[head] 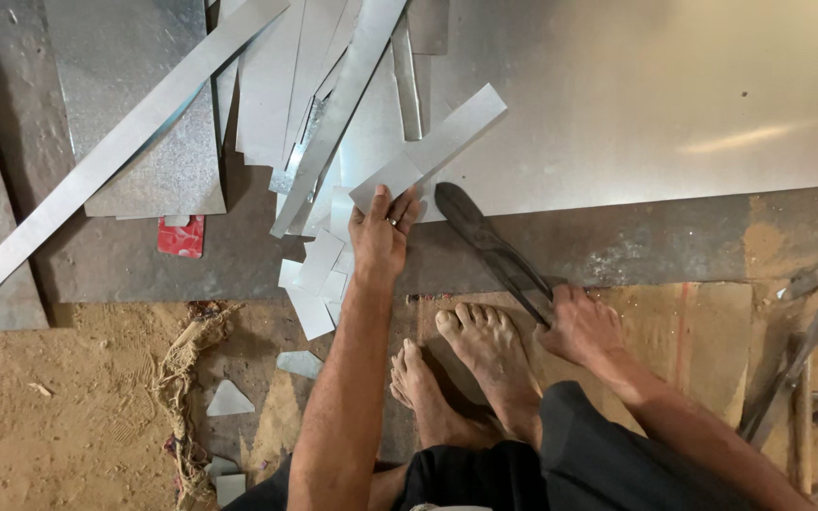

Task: The person sits on the floor cutting thin metal strips into small rectangular pieces with hand snips, placing the cut pieces in a pile and handling the cut pieces by hand. Other people nearby also handle the metal pieces.

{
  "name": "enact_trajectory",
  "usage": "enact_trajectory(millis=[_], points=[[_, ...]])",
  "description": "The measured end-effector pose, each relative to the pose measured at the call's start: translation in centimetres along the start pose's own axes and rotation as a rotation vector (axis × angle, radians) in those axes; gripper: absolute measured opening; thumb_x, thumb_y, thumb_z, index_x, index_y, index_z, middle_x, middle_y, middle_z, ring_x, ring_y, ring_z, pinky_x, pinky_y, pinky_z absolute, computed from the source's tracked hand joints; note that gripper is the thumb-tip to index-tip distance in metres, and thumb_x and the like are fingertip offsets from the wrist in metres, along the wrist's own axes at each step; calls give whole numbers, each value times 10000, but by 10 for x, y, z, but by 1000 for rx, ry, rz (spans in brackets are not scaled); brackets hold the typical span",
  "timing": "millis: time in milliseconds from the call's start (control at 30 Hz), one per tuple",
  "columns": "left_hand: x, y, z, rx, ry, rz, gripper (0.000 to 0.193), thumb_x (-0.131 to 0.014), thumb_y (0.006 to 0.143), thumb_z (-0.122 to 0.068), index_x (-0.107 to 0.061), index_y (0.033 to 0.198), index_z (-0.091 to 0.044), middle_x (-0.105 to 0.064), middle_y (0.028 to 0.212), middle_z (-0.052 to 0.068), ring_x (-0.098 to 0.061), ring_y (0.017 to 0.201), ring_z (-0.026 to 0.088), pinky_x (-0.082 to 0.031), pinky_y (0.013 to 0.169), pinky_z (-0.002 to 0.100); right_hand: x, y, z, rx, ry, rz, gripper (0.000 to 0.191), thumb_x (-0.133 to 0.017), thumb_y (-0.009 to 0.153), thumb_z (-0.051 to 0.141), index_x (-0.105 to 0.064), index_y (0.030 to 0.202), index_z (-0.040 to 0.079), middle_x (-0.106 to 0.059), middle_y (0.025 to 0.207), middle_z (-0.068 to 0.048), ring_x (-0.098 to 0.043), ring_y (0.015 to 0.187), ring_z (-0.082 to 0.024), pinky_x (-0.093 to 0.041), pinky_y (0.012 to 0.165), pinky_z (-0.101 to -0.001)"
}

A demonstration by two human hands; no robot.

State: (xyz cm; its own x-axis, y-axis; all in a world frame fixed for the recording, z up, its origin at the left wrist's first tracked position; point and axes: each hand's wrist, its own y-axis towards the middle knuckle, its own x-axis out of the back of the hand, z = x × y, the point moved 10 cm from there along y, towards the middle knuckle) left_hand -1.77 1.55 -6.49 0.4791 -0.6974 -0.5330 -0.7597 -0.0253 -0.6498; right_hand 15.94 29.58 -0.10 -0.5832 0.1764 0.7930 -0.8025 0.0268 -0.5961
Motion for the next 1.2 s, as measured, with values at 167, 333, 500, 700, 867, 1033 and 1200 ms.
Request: enact_trajectory(millis=[167,333,500,700,867,1033,1200], points=[[7,-2,8,6,9,-87,304,-534,1033,-123,-425,1287,4,-623,1111,132,-716,1067,351,-661,848,435,-41,-15,-28,-254,347,355,350,-727,937,297,-606,1186,83,-711,990,-118,-698,723,-243,-579,607,-354],[13,-19,22,37,-3,-105,331,-527,1031,-132,-428,1319,-1,-634,1177,166,-714,1054,334,-662,871,421,-32,-26,1,105,951,142,338,-717,844,46,-403,721,57,-479,833,-56,-599,786,-160,-530,625,-315],[14,-39,46,116,-46,-114,333,-532,1044,-118,-411,1316,29,-596,1222,192,-722,1076,367,-649,915,453,-37,-23,4,127,1055,112,233,-574,792,-63,-422,743,107,-450,837,-24,-678,909,-146,-501,719,-356],[0,-40,40,93,17,-53,285,-510,1038,-126,-431,1282,0,-620,1181,146,-695,1064,321,-628,923,450,-18,-22,20,210,713,-43,169,-711,805,5,-548,780,40,-581,926,-58,-643,847,-220,-504,731,-391],[0,-37,45,112,31,-57,288,-518,1043,-128,-418,1282,-2,-611,1168,166,-695,1078,333,-646,949,448,-51,-10,4,-100,830,153,314,-641,952,301,-554,1215,151,-710,785,-39,-699,708,-177,-542,662,-394],[-1,-37,48,123,14,-56,309,-526,1040,-116,-393,1289,8,-611,1177,168,-703,1062,334,-647,921,453,-78,-2,-4,-144,521,325,539,-521,1048,488,-769,897,34,-612,593,-114,-602,549,-250,-469,578,-454],[-5,-41,46,113,41,-69,288,-542,1022,-115,-423,1264,-14,-617,1186,171,-712,1031,322,-635,921,461,-55,5,11,28,708,99,457,-515,987,456,-700,1086,51,-625,555,-129,-630,500,-255,-496,496,-445]])
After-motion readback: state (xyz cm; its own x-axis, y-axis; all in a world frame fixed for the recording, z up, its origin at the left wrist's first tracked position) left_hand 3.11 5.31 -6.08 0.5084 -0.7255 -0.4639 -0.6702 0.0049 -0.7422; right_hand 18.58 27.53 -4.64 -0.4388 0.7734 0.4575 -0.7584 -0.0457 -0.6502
